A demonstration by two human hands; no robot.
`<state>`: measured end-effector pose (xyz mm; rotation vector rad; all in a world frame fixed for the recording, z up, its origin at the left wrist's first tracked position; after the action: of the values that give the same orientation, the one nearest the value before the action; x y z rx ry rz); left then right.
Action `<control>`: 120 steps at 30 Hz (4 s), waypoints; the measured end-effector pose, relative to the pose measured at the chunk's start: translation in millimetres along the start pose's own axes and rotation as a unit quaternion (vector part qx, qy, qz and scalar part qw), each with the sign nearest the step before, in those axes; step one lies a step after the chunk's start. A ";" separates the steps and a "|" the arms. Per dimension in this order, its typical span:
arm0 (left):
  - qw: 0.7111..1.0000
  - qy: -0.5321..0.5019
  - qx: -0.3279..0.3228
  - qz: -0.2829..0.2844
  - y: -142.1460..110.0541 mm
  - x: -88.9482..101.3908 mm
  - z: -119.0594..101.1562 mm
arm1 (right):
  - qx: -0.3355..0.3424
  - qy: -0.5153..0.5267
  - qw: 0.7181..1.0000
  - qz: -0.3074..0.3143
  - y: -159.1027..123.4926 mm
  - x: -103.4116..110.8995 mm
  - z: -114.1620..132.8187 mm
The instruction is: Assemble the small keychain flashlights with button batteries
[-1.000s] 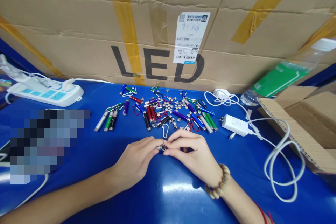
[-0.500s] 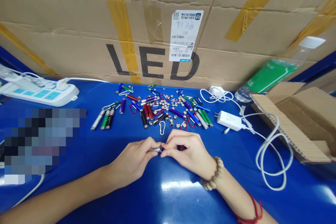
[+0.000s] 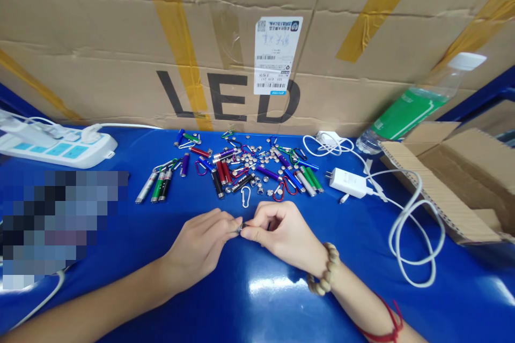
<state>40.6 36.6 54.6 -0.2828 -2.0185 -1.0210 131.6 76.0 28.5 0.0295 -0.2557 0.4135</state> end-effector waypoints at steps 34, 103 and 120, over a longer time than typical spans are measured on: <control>0.969 -0.159 0.161 0.102 -7.2 -14.3 21.2 | 0.108 -0.037 0.986 -0.122 -5.0 18.1 12.2; 0.991 -0.097 0.059 0.073 -5.8 -12.2 -1.2 | 0.159 -0.201 0.965 -0.049 -13.4 -8.1 18.1; 0.968 -0.175 0.156 0.094 -8.4 -16.5 15.0 | 0.176 -0.192 0.962 -0.076 -16.6 -4.1 28.0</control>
<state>37.8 45.0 32.5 -0.5027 -2.3772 -0.5503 127.9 57.0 55.0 0.4793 -0.5571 0.2919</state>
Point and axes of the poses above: each hand's wrist, its own y-axis towards the middle knuckle, its own x-axis out of the back of the hand, z = x × y, the point moved 9 cm from there along y, towards the middle knuckle, and after that the axes turned 2 degrees about y, right-handed, at the moved point
